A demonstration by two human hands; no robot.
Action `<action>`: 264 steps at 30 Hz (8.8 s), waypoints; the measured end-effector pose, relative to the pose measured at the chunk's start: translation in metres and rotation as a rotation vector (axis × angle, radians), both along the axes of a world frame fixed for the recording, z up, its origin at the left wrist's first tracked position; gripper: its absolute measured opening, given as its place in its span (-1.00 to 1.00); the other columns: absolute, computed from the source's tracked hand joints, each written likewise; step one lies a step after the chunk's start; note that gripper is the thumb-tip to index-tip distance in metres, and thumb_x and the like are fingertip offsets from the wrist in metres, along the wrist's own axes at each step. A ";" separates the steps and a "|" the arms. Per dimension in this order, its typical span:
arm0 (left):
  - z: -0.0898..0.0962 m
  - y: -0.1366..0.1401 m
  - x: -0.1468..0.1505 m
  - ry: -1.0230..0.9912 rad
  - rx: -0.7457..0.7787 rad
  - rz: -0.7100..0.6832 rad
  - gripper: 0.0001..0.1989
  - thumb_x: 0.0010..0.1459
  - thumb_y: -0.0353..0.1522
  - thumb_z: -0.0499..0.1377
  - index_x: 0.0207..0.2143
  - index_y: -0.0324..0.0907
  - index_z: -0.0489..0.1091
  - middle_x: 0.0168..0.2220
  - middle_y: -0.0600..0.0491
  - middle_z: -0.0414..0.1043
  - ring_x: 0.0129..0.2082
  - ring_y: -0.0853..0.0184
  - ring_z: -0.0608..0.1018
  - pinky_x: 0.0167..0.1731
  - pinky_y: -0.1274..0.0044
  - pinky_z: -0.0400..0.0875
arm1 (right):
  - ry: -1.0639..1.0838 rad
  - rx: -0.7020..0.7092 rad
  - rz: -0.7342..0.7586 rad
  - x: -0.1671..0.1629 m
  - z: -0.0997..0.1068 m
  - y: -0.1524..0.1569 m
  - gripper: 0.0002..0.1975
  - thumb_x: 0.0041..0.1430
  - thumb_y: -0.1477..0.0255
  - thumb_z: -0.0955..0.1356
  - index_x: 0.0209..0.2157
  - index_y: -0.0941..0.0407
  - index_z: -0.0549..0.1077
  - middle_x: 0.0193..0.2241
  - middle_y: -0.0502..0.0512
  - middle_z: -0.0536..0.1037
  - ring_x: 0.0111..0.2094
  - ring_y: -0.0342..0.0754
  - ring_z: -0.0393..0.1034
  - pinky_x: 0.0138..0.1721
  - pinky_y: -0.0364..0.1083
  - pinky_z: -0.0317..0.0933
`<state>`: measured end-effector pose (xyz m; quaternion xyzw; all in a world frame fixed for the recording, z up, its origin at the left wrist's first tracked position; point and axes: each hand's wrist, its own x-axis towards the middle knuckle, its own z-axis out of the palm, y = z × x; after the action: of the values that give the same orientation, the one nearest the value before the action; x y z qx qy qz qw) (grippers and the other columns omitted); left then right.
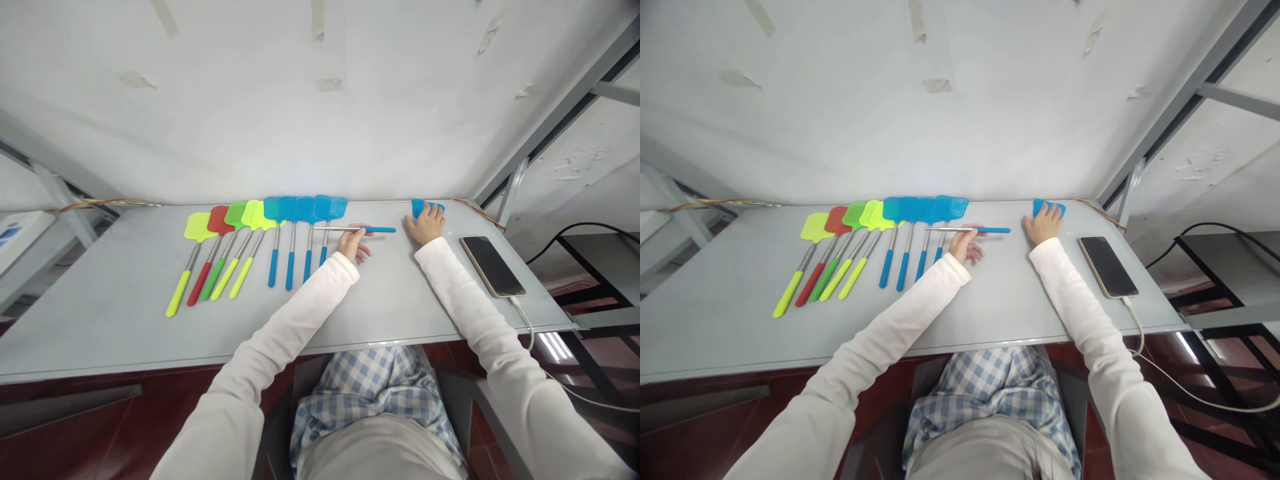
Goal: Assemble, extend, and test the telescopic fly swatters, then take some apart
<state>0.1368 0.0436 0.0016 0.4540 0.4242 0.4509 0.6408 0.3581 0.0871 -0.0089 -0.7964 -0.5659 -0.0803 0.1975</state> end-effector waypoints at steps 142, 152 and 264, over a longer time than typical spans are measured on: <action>0.012 -0.011 -0.021 1.549 0.448 -0.172 -0.45 0.20 -0.25 -0.05 0.25 -0.03 0.14 0.39 0.05 -0.25 0.36 0.04 -0.16 0.28 0.15 -0.19 | 1.262 -0.118 0.470 -0.025 -0.003 -0.019 -0.95 0.02 0.46 0.33 -0.42 0.13 0.42 -0.63 -0.03 0.46 -0.59 -0.23 0.25 -0.50 -0.18 0.14; 0.007 -0.003 -0.061 1.543 0.327 -0.171 -0.43 0.19 -0.05 -0.12 0.26 0.28 0.03 0.39 0.17 -0.25 0.35 -0.15 -0.27 0.15 -0.15 -0.40 | 1.209 -0.117 0.499 -0.026 -0.005 -0.018 -0.93 0.02 0.41 0.35 -0.43 0.12 0.43 -0.61 -0.02 0.45 -0.57 -0.21 0.23 -0.47 -0.17 0.15; -0.008 0.008 -0.065 1.212 0.840 -0.123 -0.75 0.25 -0.26 0.02 -0.09 -0.18 0.28 -0.19 -0.01 0.47 -0.18 0.28 0.51 -0.12 0.42 0.32 | -0.352 0.208 0.970 -0.075 -0.001 -0.054 -0.61 0.31 0.36 0.13 0.06 0.17 0.37 0.14 0.28 0.34 0.22 0.14 0.10 0.17 0.13 -0.02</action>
<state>0.0716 0.0516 -0.0063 0.8533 0.4691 0.2089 0.0905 0.2834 0.0335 -0.0096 -0.3937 -0.8831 -0.1680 0.1919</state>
